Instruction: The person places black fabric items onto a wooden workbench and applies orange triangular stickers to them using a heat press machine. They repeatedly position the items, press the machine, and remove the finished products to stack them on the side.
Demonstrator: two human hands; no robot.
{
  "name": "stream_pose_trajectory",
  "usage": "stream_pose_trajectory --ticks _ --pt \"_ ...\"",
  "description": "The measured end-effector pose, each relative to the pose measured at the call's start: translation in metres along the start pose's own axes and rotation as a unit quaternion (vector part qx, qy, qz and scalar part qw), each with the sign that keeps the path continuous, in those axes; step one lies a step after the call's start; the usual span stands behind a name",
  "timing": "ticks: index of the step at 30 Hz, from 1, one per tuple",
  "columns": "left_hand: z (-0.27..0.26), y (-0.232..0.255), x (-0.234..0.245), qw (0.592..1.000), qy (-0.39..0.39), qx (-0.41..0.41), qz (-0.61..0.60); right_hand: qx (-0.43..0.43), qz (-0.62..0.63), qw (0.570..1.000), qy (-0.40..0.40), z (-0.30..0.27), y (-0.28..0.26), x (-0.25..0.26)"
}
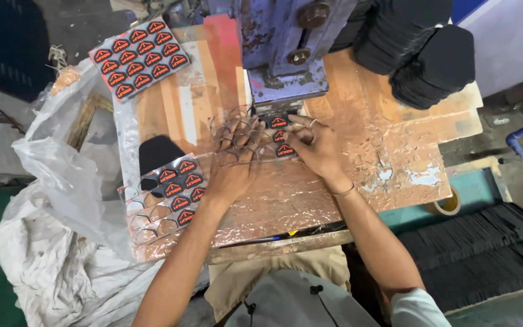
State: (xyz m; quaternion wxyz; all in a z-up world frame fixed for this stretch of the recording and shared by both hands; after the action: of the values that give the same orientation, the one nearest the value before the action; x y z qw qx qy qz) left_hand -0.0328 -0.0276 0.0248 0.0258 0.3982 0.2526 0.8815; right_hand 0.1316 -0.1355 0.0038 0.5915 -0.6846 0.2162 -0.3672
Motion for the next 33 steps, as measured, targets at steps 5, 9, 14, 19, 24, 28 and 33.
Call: stream_pose_trajectory --ticks 5,9,14,19,24,28,33 --pt "0.008 0.004 0.006 1.0 0.023 -0.002 0.012 0.03 -0.054 0.998 0.009 0.002 -0.008 0.001" --pt "0.003 0.008 0.004 1.0 0.001 0.015 0.018 0.019 -0.032 0.999 0.006 -0.002 -0.003 0.0" --pt "0.009 0.005 0.007 1.0 0.009 0.022 0.015 0.039 -0.016 0.999 0.009 0.003 -0.006 0.002" --pt "0.001 0.0 0.031 0.995 -0.085 0.026 0.055 0.04 -0.034 0.997 -0.048 -0.021 -0.005 0.013" --pt "-0.071 -0.114 0.139 0.959 -0.015 0.226 0.172 0.054 -0.075 0.996 -0.014 -0.071 -0.008 0.051" --pt "-0.183 -0.189 0.167 0.836 0.014 0.532 -0.132 0.009 -0.08 0.997 0.006 -0.089 0.003 0.064" --pt "-0.135 -0.073 0.192 0.851 0.094 0.48 -0.191 0.163 -0.077 0.983 -0.039 -0.11 -0.074 0.038"
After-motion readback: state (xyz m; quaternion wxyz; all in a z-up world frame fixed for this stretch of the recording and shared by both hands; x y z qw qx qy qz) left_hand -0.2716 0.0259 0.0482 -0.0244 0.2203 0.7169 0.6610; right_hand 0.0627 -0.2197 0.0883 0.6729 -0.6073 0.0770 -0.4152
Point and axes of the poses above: each hand's wrist, its own z-axis towards the middle knuckle, its own x-axis out of the back of the hand, y = z × x, the point moved 7 cm from there along z, towards the middle knuckle, and after that the axes turned 10 degrees about y, right-handed, at the moved point
